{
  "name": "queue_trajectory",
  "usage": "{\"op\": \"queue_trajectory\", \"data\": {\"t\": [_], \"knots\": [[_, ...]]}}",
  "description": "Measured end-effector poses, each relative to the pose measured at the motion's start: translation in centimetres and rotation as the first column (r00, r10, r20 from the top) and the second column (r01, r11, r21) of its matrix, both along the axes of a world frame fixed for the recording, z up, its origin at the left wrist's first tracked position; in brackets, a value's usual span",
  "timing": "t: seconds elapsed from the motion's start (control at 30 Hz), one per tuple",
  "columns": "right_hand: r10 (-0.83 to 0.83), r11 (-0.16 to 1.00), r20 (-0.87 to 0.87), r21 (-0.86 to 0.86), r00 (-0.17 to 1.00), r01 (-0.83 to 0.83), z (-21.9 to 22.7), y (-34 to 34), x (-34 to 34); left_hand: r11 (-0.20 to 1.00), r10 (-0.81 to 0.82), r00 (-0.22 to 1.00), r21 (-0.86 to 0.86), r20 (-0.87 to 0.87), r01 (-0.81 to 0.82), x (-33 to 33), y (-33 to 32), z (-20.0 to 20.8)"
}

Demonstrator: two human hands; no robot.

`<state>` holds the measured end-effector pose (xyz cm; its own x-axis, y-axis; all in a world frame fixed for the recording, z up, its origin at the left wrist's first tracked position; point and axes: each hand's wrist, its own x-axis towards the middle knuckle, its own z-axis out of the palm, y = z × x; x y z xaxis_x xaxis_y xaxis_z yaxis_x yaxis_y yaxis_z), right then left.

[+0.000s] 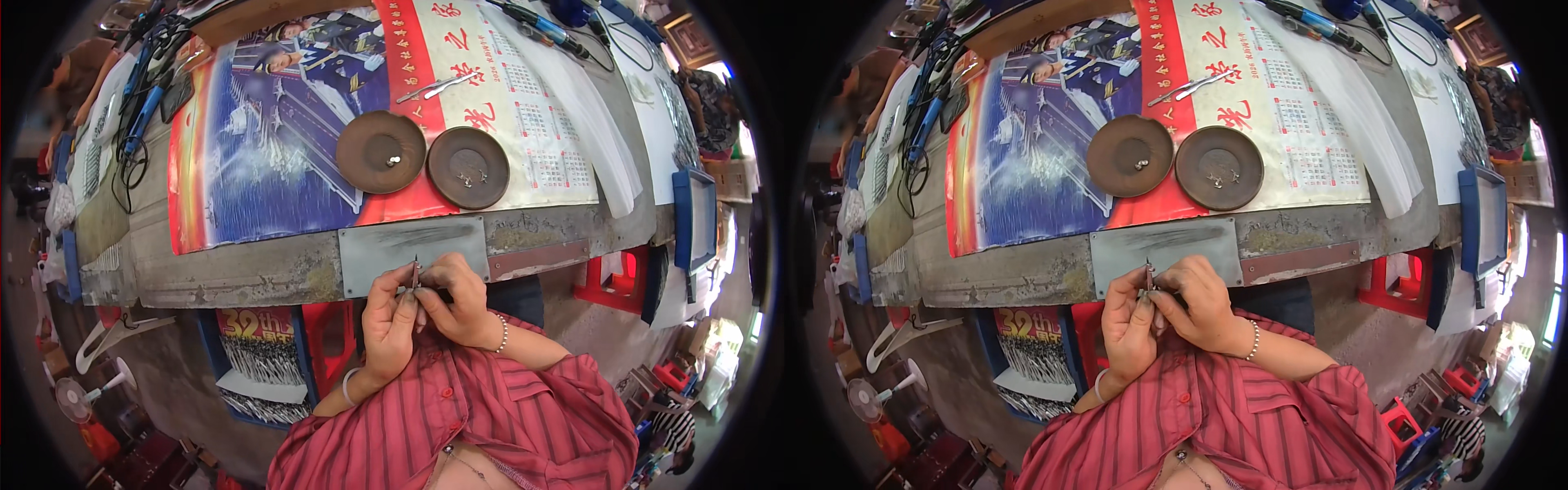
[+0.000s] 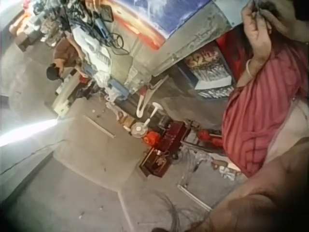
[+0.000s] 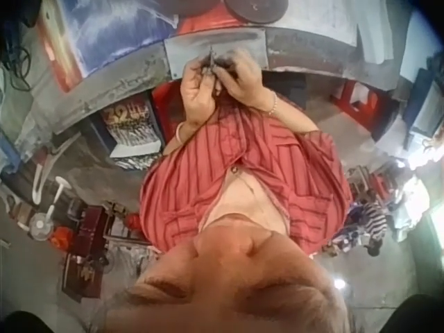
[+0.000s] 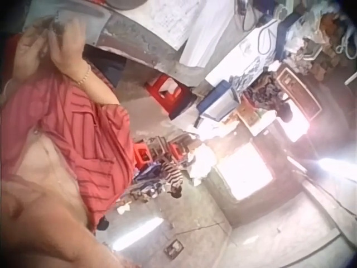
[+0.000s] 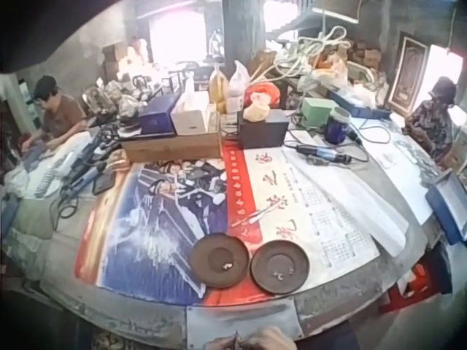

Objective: Manually assembling small hardware components by inserting pins into connector housings.

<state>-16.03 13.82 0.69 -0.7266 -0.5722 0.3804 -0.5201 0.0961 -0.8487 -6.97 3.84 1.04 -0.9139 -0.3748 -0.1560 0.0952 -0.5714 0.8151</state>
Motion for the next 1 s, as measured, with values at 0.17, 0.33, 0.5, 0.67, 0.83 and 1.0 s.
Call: {"op": "queue_trajectory", "data": {"t": [0.17,0.33,0.5,0.67,0.83,1.0], "knots": [[-0.031,0.994,-0.217,0.096,0.976,0.053,-0.5,-0.6,1.0,0.992,0.047,0.998,-0.119,0.044,-0.042,0.5,0.2,-0.2],[-0.069,0.979,-0.186,0.178,0.980,0.103,-0.2,-0.4,1.7,0.983,0.066,0.997,-0.177,0.047,-0.056,0.7,0.6,-0.9],[0.007,1.000,0.484,0.011,0.875,-0.015,0.9,0.2,0.7,0.995,0.073,0.996,-0.068,-0.045,-0.076,0.6,0.7,-1.0],[0.052,0.999,0.016,-0.010,0.999,-0.052,0.5,0.0,0.6,0.982,0.119,0.990,-0.135,-0.080,-0.129,1.1,0.8,-0.8],[-0.019,0.995,-0.178,0.089,0.984,0.035,-0.2,-0.5,2.2,0.983,0.126,0.990,-0.129,-0.057,-0.132,1.6,0.8,-1.0],[-0.037,0.990,-0.184,0.130,0.982,0.061,-0.5,-0.6,2.8,0.985,0.128,0.991,-0.115,-0.035,-0.131,1.9,1.1,-1.5]]}}
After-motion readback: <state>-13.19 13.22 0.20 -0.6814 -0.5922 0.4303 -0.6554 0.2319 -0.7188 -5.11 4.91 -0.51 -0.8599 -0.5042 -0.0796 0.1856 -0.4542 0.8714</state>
